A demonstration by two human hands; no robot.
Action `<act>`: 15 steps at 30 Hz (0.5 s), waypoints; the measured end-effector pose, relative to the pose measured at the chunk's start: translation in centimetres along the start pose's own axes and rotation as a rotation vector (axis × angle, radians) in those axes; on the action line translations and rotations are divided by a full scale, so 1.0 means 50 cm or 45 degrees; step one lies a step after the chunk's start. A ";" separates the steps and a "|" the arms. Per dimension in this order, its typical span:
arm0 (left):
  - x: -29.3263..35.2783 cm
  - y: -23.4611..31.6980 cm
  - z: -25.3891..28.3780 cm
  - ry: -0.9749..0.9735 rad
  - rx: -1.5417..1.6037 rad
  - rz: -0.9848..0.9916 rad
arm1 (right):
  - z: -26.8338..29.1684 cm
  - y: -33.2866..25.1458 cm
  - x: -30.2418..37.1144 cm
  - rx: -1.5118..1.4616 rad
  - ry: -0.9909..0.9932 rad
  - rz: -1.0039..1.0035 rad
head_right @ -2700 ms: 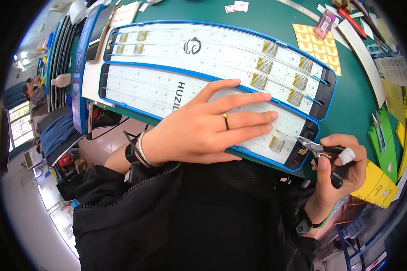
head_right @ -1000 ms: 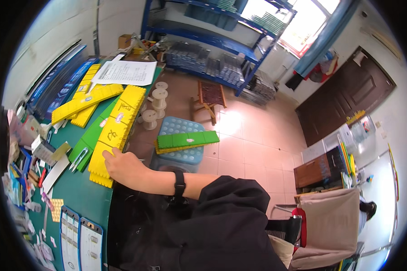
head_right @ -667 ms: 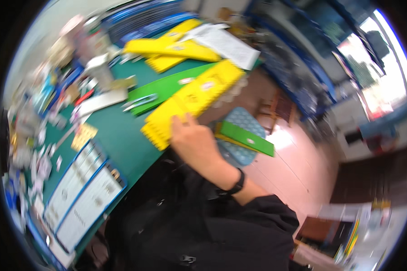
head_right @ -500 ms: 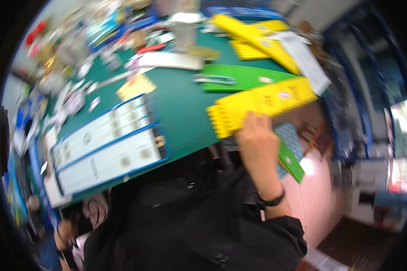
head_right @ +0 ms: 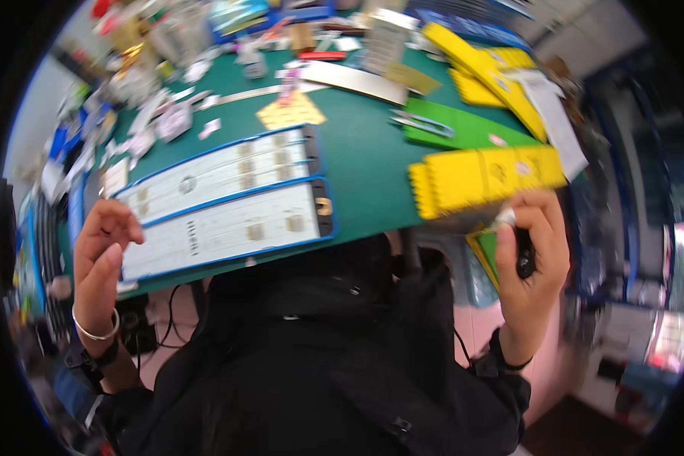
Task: Labeling a spool of wire and then cutting and installing small electronic components onto an LED panel.
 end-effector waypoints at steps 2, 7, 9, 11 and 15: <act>-0.062 0.014 -0.137 -0.289 0.201 0.007 | 0.047 -0.075 -0.010 -0.069 0.110 0.082; -0.097 0.100 -0.428 -0.892 0.381 -0.433 | 0.112 -0.162 -0.044 -0.142 0.076 0.401; -0.075 0.133 -0.522 -1.061 0.592 -0.647 | 0.122 -0.194 -0.048 -0.149 0.178 0.625; -0.072 0.156 -0.544 -1.116 0.756 -0.634 | 0.139 -0.188 -0.059 -0.239 0.357 0.572; -0.074 0.090 -0.479 -1.180 0.639 0.209 | 0.260 -0.119 -0.068 -0.241 1.012 0.489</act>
Point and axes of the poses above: each hand's wrist, its own x-axis away from the middle knuckle, its own z-axis out of the back of the hand, y = z × x, the point moved 8 cm from there along -x, towards the middle knuckle, and after that the axes turned 6 degrees about y, right-handed, at the moved point
